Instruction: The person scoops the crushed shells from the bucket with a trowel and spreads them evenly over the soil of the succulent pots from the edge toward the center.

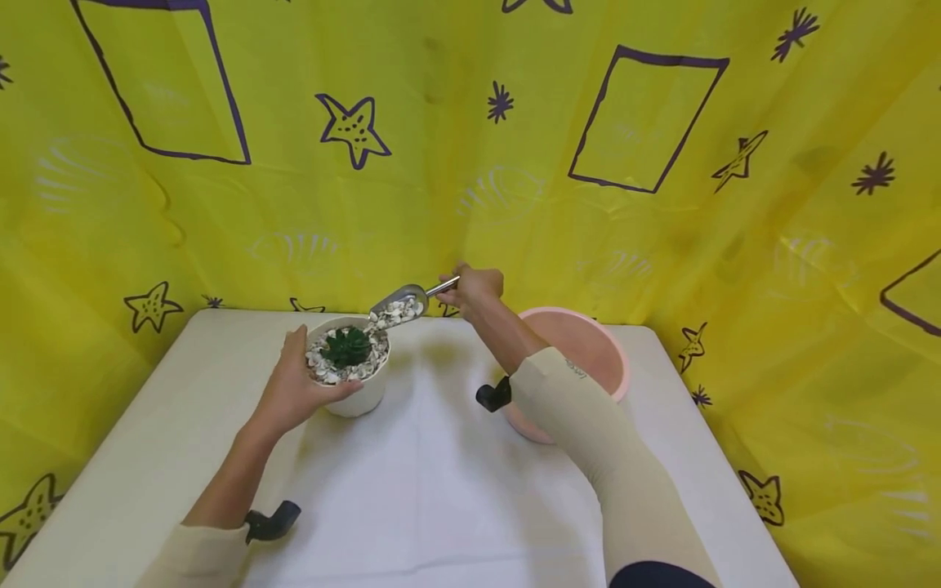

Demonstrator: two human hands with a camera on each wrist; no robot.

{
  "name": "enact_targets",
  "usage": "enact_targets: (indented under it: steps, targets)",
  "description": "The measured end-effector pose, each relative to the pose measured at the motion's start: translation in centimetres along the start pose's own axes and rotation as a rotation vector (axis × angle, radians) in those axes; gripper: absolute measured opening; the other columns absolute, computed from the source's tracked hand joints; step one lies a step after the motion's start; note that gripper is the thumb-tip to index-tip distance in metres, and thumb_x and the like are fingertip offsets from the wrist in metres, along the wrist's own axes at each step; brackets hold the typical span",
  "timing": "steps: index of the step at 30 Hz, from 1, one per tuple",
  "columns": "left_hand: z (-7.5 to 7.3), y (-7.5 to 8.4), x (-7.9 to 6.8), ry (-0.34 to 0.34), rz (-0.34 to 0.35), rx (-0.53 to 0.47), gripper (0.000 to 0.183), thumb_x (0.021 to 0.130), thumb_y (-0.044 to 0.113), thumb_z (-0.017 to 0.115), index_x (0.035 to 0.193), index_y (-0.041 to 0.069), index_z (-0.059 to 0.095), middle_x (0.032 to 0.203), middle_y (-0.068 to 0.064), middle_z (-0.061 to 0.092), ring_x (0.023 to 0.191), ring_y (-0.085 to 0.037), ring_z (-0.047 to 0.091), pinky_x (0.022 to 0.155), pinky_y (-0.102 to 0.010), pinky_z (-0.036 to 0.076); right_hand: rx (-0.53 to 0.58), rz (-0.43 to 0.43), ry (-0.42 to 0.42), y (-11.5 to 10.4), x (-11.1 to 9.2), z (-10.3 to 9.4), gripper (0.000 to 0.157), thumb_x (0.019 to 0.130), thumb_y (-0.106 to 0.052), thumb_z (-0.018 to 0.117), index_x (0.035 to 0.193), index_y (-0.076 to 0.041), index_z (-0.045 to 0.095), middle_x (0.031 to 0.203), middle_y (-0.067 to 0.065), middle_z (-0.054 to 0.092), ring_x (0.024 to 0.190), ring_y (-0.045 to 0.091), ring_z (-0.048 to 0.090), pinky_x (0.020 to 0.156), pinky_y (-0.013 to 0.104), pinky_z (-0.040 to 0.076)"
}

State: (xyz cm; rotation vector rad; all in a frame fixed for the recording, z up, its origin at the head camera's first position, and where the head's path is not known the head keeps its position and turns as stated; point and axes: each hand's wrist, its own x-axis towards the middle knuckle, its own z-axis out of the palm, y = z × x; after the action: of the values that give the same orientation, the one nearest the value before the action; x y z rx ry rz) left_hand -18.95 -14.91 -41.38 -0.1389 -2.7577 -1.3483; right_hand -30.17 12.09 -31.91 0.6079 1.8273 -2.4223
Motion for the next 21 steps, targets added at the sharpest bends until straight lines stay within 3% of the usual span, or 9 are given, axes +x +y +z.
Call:
enact_targets:
  steps: [5,10,15,18,21]
  targets:
    - [1.0,1.2,-0.8,0.108,-0.1,0.039,0.137,0.077,0.047,0.093,0.163,-0.011,0.004,0.169,-0.035,0.003,0.157,-0.051,0.001,0.12,-0.068,0.023,-0.014,0.001,0.004,0.1,0.0,-0.1,0.039,0.111,-0.013,0.054,0.146,0.003,0.057,0.127,0.026,0.068,0.108,0.035,0.074,0.078,0.034,0.063]
    - [1.5,1.8,-1.0,0.12,-0.144,0.05,0.135,0.078,0.046,0.093,0.163,-0.011,0.005,0.168,-0.038,0.001,0.156,-0.054,0.003,0.12,-0.068,0.023,-0.014,0.008,-0.002,-0.1,-0.2,-0.3,0.04,0.111,-0.012,0.054,0.149,0.003,0.055,0.131,0.027,0.067,0.114,0.037,0.07,0.08,0.035,0.062]
    - [1.4,1.5,-1.0,0.115,-0.105,0.085,0.131,0.079,0.043,0.093,0.161,-0.014,0.009,0.167,-0.039,0.006,0.154,-0.055,0.009,0.119,-0.067,0.025,-0.018,0.003,-0.007,-0.1,-0.3,-0.4,0.034,0.111,-0.017,0.055,0.133,0.009,0.058,0.13,0.029,0.067,0.109,0.036,0.072,0.081,0.037,0.062]
    - [1.1,1.2,-0.9,0.109,-0.068,0.094,0.129,0.079,0.044,0.093,0.161,-0.015,0.012,0.166,-0.039,0.011,0.153,-0.056,0.015,0.116,-0.07,0.03,-0.022,-0.005,-0.004,-0.1,-0.4,-0.4,0.03,0.111,-0.017,0.056,0.128,0.009,0.059,0.129,0.03,0.068,0.088,0.029,0.079,0.079,0.035,0.062]
    - [0.7,0.9,-0.7,0.087,-0.038,0.078,0.128,0.077,0.043,0.094,0.161,-0.014,0.015,0.165,-0.039,0.015,0.152,-0.056,0.018,0.115,-0.072,0.031,-0.026,-0.013,-0.007,-0.2,-0.4,-0.4,0.032,0.111,-0.016,0.055,0.13,0.009,0.059,0.129,0.03,0.068,0.068,0.021,0.076,0.076,0.034,0.062]
